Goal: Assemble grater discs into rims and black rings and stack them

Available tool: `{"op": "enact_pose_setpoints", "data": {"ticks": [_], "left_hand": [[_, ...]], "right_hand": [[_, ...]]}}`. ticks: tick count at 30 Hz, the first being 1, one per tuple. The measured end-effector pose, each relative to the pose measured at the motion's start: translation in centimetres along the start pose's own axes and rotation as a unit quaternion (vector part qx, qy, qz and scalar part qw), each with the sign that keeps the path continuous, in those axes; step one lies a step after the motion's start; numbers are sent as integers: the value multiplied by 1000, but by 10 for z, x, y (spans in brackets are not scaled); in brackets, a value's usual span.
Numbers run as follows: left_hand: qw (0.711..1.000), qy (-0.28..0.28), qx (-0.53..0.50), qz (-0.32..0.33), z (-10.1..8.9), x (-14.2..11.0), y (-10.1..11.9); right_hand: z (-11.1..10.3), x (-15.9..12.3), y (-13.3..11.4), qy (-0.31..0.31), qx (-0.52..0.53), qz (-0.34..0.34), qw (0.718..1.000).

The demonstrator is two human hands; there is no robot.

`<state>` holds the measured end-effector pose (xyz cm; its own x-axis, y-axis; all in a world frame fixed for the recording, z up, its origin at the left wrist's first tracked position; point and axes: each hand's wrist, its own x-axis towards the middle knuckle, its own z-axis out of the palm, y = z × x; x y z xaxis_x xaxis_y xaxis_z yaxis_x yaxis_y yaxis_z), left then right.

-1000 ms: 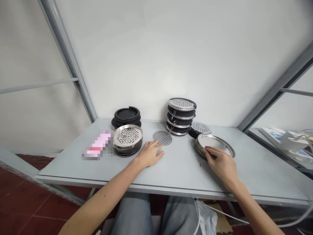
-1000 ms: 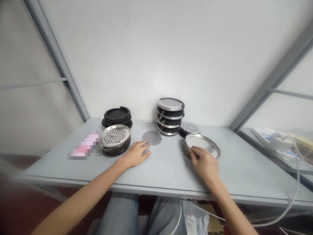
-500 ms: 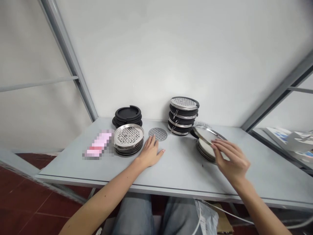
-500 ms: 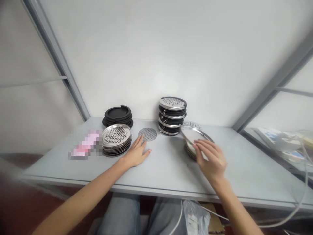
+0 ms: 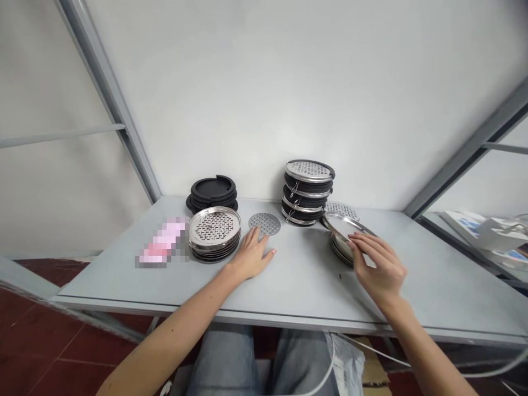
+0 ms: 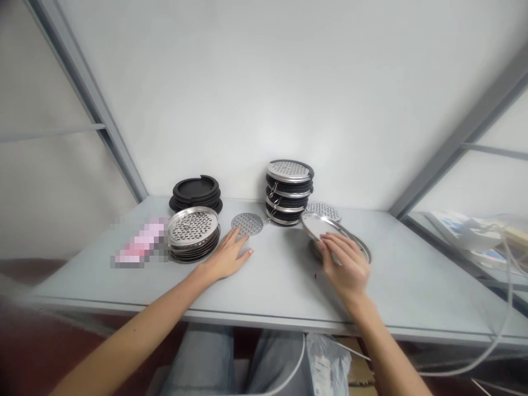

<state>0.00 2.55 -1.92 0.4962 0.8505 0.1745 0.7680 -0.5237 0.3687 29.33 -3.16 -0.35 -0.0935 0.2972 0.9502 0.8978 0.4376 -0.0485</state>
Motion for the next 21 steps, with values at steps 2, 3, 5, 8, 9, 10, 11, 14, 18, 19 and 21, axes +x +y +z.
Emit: {"op": "enact_pose_setpoints", "data": {"ticks": [2, 3, 5, 8, 9, 10, 11, 14, 18, 19, 21], "left_hand": [[1000, 2, -4, 2, 1, 0, 0], [1000, 1, -4, 3, 1, 0, 0], [1000, -2, 0, 6, 1, 0, 0], [1000, -4, 12, 10, 1, 0, 0], [1000, -3, 15, 11, 1, 0, 0], [1000, -2, 17, 12, 1, 0, 0], [1000, 0, 18, 13, 1, 0, 0], [1000, 3, 18, 17, 0, 0, -1], [999, 6, 22, 26, 1, 0, -3], [999, 10, 23, 28, 2, 1, -4], [999, 17, 27, 32, 3, 1, -5]], "right_hand": [[-5, -4, 15, -7, -31, 8, 999], [-6, -7, 20, -19, -43, 8, 999], [-8, -14, 27, -55, -60, 20, 996], [-11, -20, 27, -119, -69, 86, 987], [-12, -21, 26, -140, -69, 120, 980], [-13, -21, 25, -160, -66, 158, 972], [-14, -20, 23, -177, -63, 197, 962], [-16, -13, 21, -206, -51, 296, 931], [-20, 0, 21, -231, -32, 366, 901], [-21, 4, 21, -227, -30, 378, 897], [-24, 10, 22, -191, -28, 397, 897]]}}
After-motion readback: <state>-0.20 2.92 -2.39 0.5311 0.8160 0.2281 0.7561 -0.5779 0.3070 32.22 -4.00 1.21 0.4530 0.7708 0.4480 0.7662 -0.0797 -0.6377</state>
